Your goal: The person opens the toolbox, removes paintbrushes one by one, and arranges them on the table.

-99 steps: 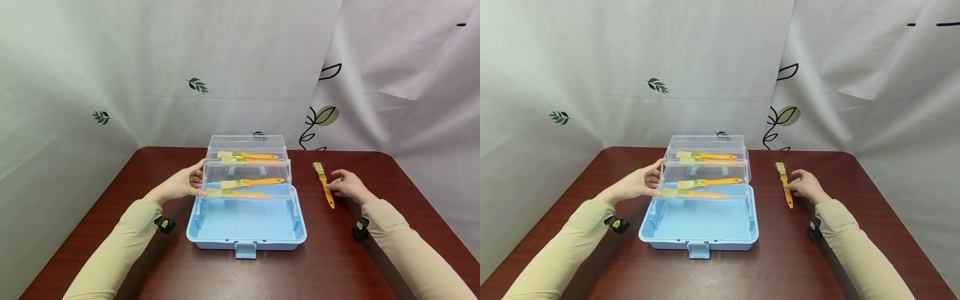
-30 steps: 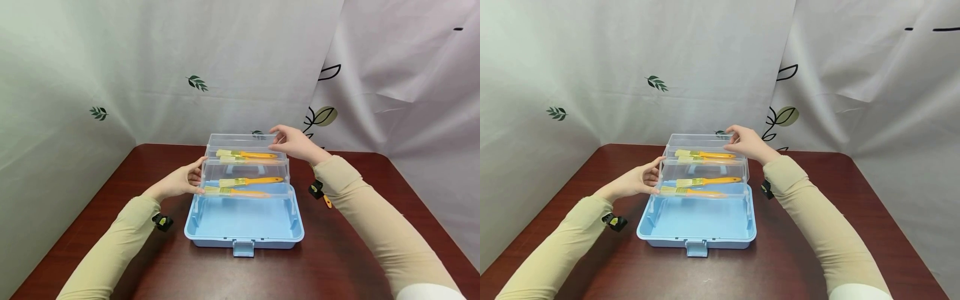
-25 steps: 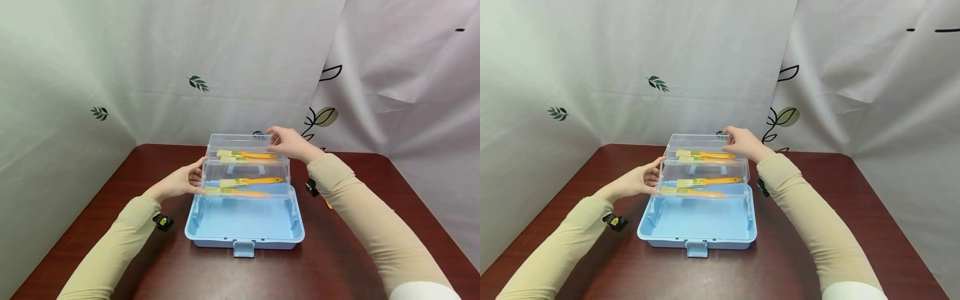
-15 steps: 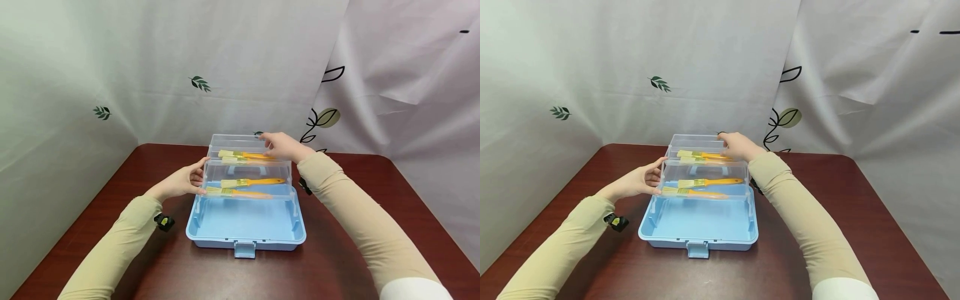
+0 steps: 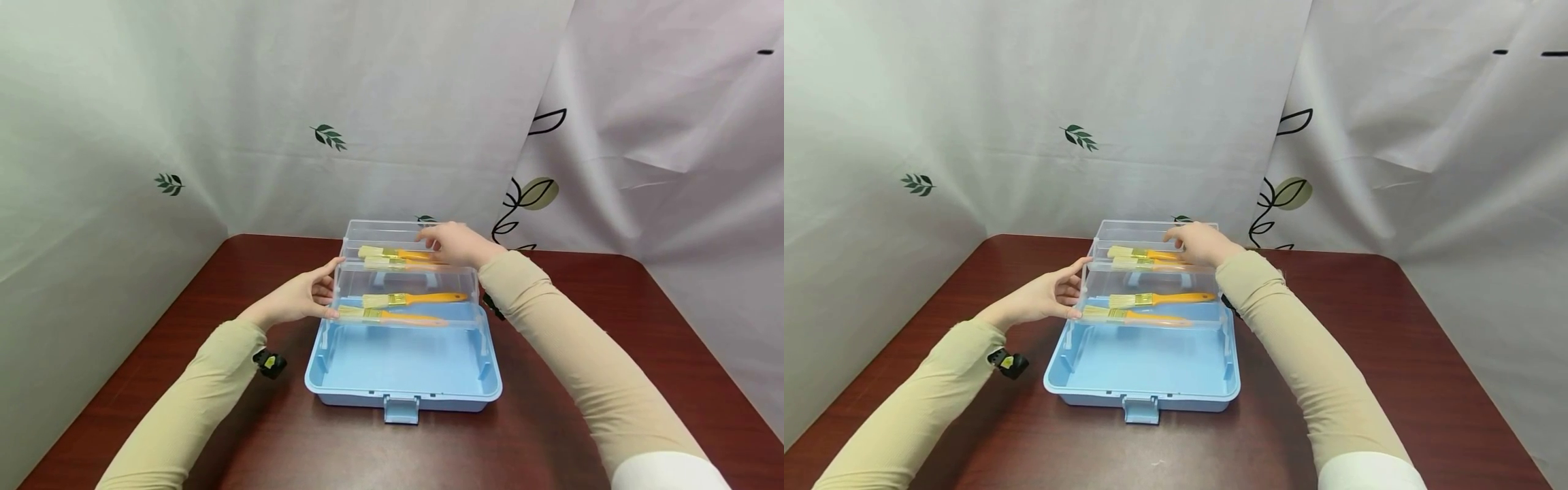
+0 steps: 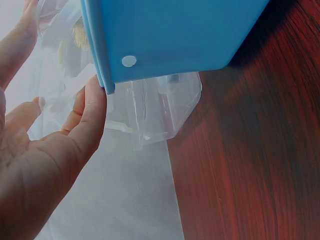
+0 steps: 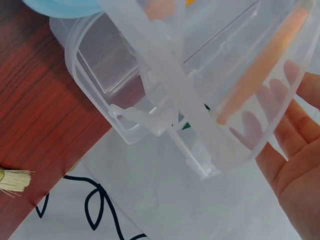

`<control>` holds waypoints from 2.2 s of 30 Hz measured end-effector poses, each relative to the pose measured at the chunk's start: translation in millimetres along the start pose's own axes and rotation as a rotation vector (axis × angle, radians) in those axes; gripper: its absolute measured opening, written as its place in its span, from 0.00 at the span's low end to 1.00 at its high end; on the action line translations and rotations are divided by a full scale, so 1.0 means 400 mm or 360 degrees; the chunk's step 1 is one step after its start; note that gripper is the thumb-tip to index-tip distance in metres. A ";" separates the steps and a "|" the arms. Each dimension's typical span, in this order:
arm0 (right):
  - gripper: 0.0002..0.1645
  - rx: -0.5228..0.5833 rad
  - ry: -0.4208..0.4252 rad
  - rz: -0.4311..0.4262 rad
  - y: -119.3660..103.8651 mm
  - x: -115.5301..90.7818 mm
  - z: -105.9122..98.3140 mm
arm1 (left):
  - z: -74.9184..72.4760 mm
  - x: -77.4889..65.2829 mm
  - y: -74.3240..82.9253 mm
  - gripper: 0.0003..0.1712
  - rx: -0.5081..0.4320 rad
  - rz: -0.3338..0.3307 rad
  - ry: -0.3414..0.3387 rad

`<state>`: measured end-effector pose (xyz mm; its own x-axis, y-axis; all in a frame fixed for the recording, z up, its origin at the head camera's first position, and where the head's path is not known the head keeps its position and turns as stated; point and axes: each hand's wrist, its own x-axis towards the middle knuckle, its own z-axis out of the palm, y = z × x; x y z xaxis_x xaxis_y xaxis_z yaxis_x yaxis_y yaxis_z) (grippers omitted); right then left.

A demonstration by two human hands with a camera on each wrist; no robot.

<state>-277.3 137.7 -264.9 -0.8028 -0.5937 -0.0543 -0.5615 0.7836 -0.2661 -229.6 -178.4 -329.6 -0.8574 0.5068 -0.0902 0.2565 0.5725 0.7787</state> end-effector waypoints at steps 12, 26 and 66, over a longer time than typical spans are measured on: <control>0.24 0.0002 0.0051 -0.0048 0.003 -0.004 0.016 | 0.001 0.000 0.003 0.61 0.0006 0.0001 0.0001; 0.25 0.0208 0.0063 0.0005 0.020 0.008 0.021 | 0.001 -0.002 0.000 0.61 0.0016 0.0017 -0.0003; 0.29 -0.0002 -0.0148 0.0037 -0.007 0.036 0.009 | 0.002 -0.006 0.001 0.61 0.0008 -0.0001 -0.0014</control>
<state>-286.5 126.1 -268.3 -0.7936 -0.5898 -0.1493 -0.5433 0.7975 -0.2623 -227.2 -178.7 -329.7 -0.8537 0.5118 -0.0961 0.2580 0.5760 0.7757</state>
